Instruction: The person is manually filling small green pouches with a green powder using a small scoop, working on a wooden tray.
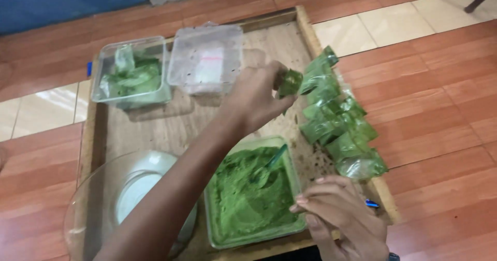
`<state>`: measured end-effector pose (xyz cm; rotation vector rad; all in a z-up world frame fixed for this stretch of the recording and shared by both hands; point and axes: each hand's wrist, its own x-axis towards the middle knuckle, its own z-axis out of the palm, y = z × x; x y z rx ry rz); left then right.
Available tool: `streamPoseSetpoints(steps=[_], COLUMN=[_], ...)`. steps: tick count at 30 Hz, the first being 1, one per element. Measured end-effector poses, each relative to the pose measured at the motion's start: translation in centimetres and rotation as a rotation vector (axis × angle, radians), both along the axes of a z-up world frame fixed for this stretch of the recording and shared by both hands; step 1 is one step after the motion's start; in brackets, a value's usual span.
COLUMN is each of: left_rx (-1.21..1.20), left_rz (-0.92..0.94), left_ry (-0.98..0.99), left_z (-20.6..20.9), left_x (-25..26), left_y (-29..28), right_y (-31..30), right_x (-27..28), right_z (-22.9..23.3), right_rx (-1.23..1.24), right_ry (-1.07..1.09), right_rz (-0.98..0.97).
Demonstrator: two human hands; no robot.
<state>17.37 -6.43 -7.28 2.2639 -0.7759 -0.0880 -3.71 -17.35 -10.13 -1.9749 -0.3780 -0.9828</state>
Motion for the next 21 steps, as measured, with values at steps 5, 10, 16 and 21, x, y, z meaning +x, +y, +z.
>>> streamPoseSetpoints(steps=[5, 10, 16, 21], left_rx=[0.191, 0.228, 0.110, 0.308], left_rz=[-0.065, -0.131, -0.208, -0.060], left_ry=[-0.132, -0.002, -0.388, -0.286], left_z=[-6.8, -8.4, -15.9, -11.6], left_x=[4.2, 4.6, 8.7, 7.3], left_y=[-4.0, -6.5, -8.2, -5.9], right_y=[-2.6, -7.7, -21.4, -16.2], right_x=[-0.7, -1.9, 1.2, 4.5], right_z=[-1.5, -4.8, -22.7, -12.2], right_rx=[0.022, -0.154, -0.636, 0.630], right_ry=[0.087, 0.343, 0.323, 1.408], right_rz=[0.011, 0.007, 0.465, -0.125])
